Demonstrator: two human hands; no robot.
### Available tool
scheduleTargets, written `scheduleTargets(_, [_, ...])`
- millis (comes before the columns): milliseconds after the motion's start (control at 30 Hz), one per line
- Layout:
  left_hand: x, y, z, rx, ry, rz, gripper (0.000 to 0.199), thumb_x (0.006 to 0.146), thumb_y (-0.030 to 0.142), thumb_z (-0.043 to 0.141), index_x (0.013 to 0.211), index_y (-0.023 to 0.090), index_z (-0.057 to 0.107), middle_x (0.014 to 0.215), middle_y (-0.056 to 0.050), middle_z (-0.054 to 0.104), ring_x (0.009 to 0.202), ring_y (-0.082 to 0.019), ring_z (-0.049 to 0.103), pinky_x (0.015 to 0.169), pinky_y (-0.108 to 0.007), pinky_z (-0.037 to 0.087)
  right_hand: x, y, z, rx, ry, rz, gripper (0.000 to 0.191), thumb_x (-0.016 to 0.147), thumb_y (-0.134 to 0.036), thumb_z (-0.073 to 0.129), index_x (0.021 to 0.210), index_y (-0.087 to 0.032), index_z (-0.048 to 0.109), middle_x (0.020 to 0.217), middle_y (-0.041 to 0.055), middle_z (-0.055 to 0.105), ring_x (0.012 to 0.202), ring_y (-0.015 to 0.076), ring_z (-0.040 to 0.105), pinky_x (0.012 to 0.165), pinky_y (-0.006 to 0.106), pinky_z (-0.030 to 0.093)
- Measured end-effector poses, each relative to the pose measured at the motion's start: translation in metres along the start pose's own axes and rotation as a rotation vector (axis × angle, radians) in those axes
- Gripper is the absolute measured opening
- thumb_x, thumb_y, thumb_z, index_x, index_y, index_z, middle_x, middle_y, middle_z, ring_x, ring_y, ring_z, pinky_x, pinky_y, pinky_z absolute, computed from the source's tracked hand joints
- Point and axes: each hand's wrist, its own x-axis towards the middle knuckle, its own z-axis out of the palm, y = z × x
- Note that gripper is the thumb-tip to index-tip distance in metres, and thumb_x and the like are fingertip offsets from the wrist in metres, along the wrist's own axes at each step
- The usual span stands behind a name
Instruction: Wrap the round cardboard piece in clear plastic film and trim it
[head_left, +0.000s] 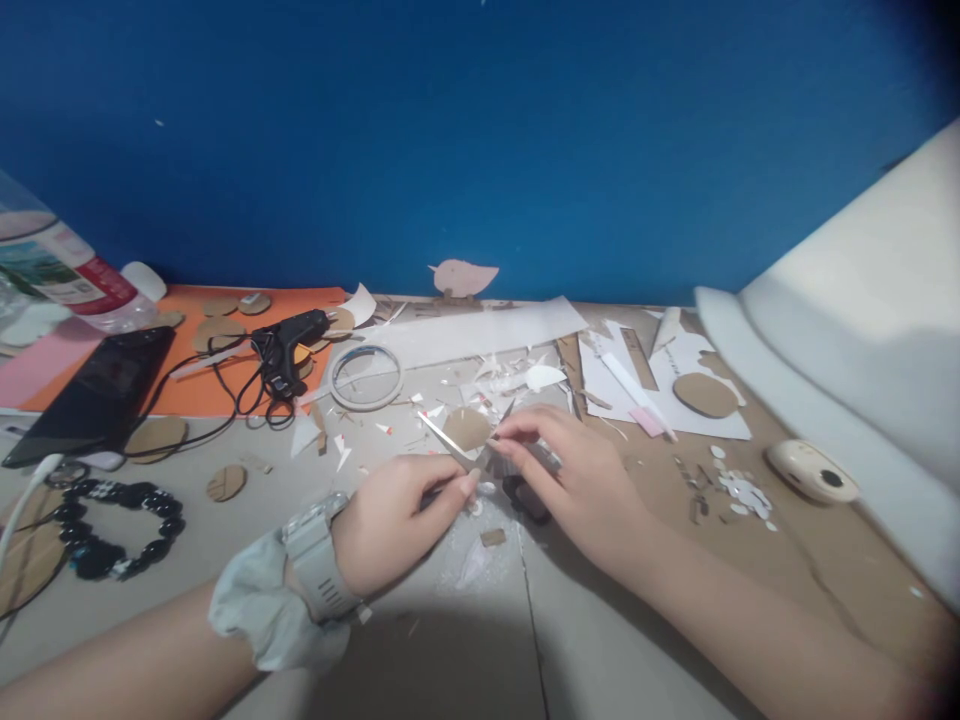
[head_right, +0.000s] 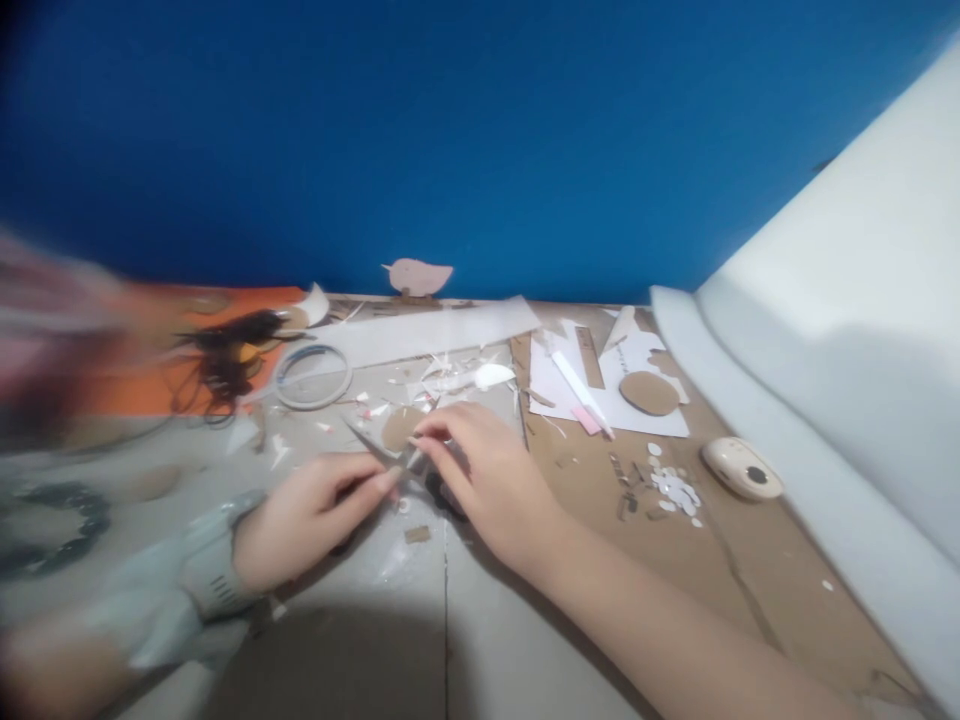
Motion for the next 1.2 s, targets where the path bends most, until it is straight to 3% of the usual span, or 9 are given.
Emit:
scheduleTargets(267, [-0.001,0.002,-0.001,0.007,-0.016,-0.013,0.032,0.093,0.031,0.037,0.078,0.016,0.060,0.075,0.000,0.064,0.070,-0.013,0.056,0.067,-0.023,0.039,0.000,-0.002,-0.001,0.002,-0.001,0.000,0.006,0.090,-0.024,0.049,0.087,-0.023,0.055,0.086,0.0005,0.060,0.082,0.0167,0.056,0.070,0.029,0.043])
scheduleTargets(467, [0.000,0.002,-0.001,-0.006,-0.008,-0.022,0.032,0.093,0.032,0.037,0.077,0.016,0.060,0.074,0.001,0.064,0.070,-0.013,0.056,0.066,-0.022,0.039,0.000,0.002,0.001,0.011,0.017,-0.034,0.009,0.092,-0.020,0.045,0.088,-0.022,0.052,0.082,0.0004,0.059,0.076,0.0147,0.056,0.067,0.028,0.044])
scheduleTargets(633, [0.000,0.001,-0.002,-0.012,-0.007,-0.022,0.031,0.092,0.032,0.038,0.076,0.017,0.060,0.071,0.001,0.062,0.068,-0.012,0.055,0.066,-0.022,0.039,0.001,0.008,-0.006,-0.218,0.092,-0.239,0.015,0.089,-0.020,0.050,0.103,-0.022,0.055,0.097,0.0057,0.058,0.092,0.0197,0.052,0.079,0.034,0.042])
scheduleTargets(733, [0.000,0.001,-0.008,-0.017,-0.051,-0.042,0.032,0.092,0.032,0.038,0.073,0.017,0.059,0.061,0.004,0.055,0.059,-0.010,0.051,0.060,-0.020,0.037,0.004,0.009,-0.011,-0.448,0.103,-0.395,0.014,0.088,-0.018,0.052,0.097,-0.023,0.061,0.102,0.0067,0.060,0.102,0.0240,0.049,0.086,0.041,0.037])
scheduleTargets(867, [0.003,0.001,-0.017,-0.040,-0.157,-0.032,0.032,0.091,0.032,0.039,0.072,0.016,0.059,0.060,0.004,0.053,0.058,-0.009,0.049,0.058,-0.019,0.037,0.010,0.010,-0.016,-0.515,-0.025,-0.505,0.018,0.089,-0.012,0.045,0.089,-0.021,0.061,0.100,0.0035,0.064,0.105,0.0205,0.051,0.092,0.040,0.032])
scheduleTargets(1000, [0.007,0.000,-0.022,-0.053,-0.264,-0.019,0.030,0.089,0.033,0.042,0.073,0.016,0.061,0.060,0.003,0.053,0.058,-0.009,0.049,0.059,-0.019,0.039,0.016,0.005,-0.025,-0.516,-0.229,-0.587,0.020,0.088,-0.009,0.044,0.090,-0.018,0.061,0.092,0.0049,0.064,0.095,0.0190,0.053,0.089,0.037,0.035])
scheduleTargets(1100, [0.009,-0.001,-0.024,-0.092,-0.342,-0.050,0.034,0.090,0.038,0.040,0.076,0.015,0.060,0.060,0.003,0.051,0.052,-0.008,0.047,0.052,-0.018,0.038,0.018,0.000,-0.032,-0.509,-0.358,-0.583,0.017,0.086,-0.010,0.048,0.092,-0.017,0.062,0.087,0.0051,0.063,0.089,0.0191,0.053,0.087,0.036,0.037])
scheduleTargets(1200, [0.009,-0.002,-0.025,-0.133,-0.387,-0.088,0.038,0.090,0.044,0.038,0.077,0.015,0.060,0.057,0.004,0.048,0.045,-0.007,0.043,0.045,-0.017,0.036,0.017,-0.005,-0.036,-0.515,-0.393,-0.566,0.015,0.084,-0.009,0.050,0.089,-0.017,0.062,0.084,0.0050,0.061,0.085,0.0193,0.051,0.083,0.035,0.039])
